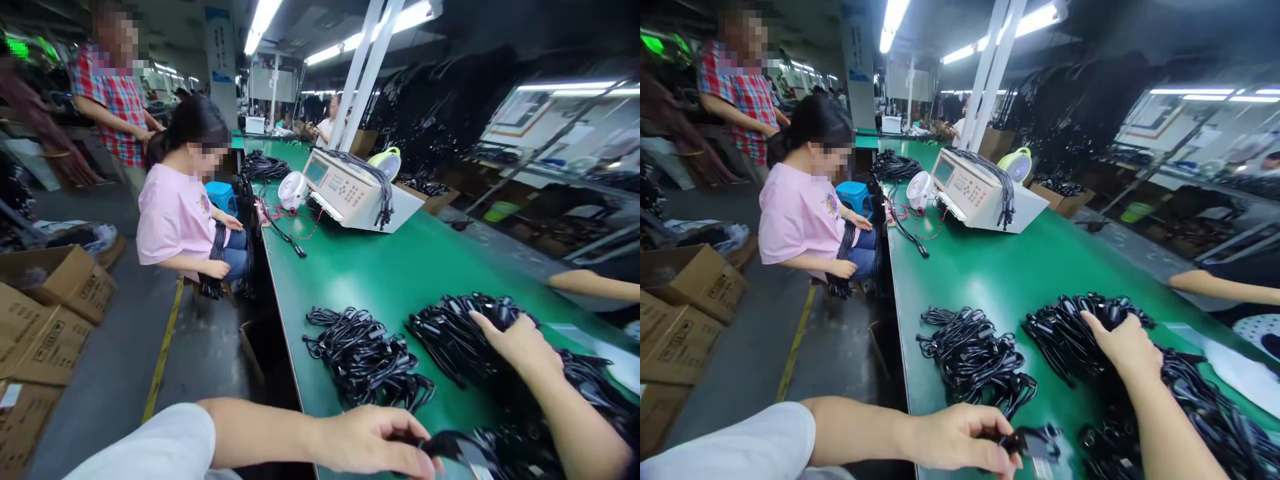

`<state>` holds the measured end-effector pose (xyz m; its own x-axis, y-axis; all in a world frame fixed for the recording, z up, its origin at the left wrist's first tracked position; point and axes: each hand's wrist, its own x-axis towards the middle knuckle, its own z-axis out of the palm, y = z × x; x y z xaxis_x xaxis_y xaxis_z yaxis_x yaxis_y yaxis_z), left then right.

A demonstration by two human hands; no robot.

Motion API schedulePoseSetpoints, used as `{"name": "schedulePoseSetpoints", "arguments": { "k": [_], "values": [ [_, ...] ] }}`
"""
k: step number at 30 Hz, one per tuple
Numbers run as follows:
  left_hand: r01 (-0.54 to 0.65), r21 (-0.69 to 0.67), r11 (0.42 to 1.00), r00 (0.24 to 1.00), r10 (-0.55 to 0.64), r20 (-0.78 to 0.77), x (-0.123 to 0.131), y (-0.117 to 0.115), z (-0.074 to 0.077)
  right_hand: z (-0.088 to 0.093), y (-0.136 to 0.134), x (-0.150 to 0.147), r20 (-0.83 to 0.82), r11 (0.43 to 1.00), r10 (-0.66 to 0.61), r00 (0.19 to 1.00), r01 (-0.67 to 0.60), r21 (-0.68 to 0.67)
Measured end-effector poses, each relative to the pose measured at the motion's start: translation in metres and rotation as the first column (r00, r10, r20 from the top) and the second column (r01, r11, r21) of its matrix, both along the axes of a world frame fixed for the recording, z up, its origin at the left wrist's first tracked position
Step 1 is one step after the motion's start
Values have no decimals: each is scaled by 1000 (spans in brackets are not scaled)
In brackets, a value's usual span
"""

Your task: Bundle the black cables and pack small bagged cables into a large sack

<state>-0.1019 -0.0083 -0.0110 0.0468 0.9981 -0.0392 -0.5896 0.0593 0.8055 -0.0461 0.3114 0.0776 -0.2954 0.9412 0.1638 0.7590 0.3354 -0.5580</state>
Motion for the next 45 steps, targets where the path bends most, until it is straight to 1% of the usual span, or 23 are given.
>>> {"name": "schedulePoseSetpoints", "arguments": {
  "k": [1,2,4,5,6,8,9,10,12,13,14,15,16,18,19,21,23,26,28,32,36,41,45],
  "values": [
    [-5,23,1000,1000,5,-6,1,-3,7,0,-6,7,63,998,-12,998,8,60],
    [-6,39,999,999,7,-33,1,-6,14,-1,-18,16,79,996,-1,997,-6,94],
    [1,49,999,993,5,-114,0,-9,27,-8,-57,38,-10,986,108,994,-106,126],
    [9,48,999,986,-1,-170,-1,-9,31,-15,-82,52,-88,985,156,984,-148,86],
    [17,49,999,974,-5,-228,-1,-8,34,-24,-110,69,-167,984,175,970,-180,-15],
    [21,71,997,939,5,-344,3,-4,38,-46,-171,105,-339,929,178,924,-271,-252],
    [26,92,995,915,14,-403,9,-3,38,-57,-202,123,-398,895,170,901,-310,-320],
    [41,119,992,885,19,-465,18,-2,39,-67,-232,140,-449,871,157,880,-338,-358],
    [95,165,982,817,17,-576,42,-3,39,-76,-286,167,-556,861,104,825,-355,-365],
    [140,178,974,778,2,-628,56,-5,40,-76,-307,176,-610,855,91,787,-375,-357],
    [167,186,968,756,-5,-655,70,-7,40,-73,-323,184,-644,842,66,763,-388,-374],
    [205,184,961,745,-31,-666,83,-8,41,-68,-334,192,-657,841,22,753,-370,-395],
    [237,169,957,753,-71,-654,95,-8,41,-63,-340,200,-658,848,-23,753,-334,-412],
    [324,106,940,792,-208,-574,115,-2,39,-55,-346,220,-647,857,-90,757,-271,-437],
    [364,71,928,814,-281,-508,123,2,38,-52,-349,231,-643,859,-122,756,-244,-450],
    [396,22,918,855,-360,-374,136,12,34,-50,-356,250,-640,857,-183,746,-198,-476],
    [382,1,924,875,-361,-322,144,20,31,-53,-364,264,-619,855,-223,753,-154,-496],
    [357,19,934,863,-322,-390,152,27,29,-61,-367,276,-533,876,-218,818,-77,-476],
    [348,37,937,853,-300,-427,156,31,27,-68,-364,279,-509,893,-205,836,-54,-448],
    [301,9,954,863,-268,-429,163,37,19,-78,-356,281,-579,893,-217,786,-79,-443],
    [248,0,969,881,-225,-415,164,39,12,-81,-358,282,-582,872,-219,783,-110,-476],
    [281,-45,959,883,-276,-380,157,35,12,-84,-358,279,-652,789,-266,710,-228,-571],
    [313,-53,948,882,-311,-354,153,31,14,-83,-357,276,-671,773,-300,678,-240,-588]
  ]
}}
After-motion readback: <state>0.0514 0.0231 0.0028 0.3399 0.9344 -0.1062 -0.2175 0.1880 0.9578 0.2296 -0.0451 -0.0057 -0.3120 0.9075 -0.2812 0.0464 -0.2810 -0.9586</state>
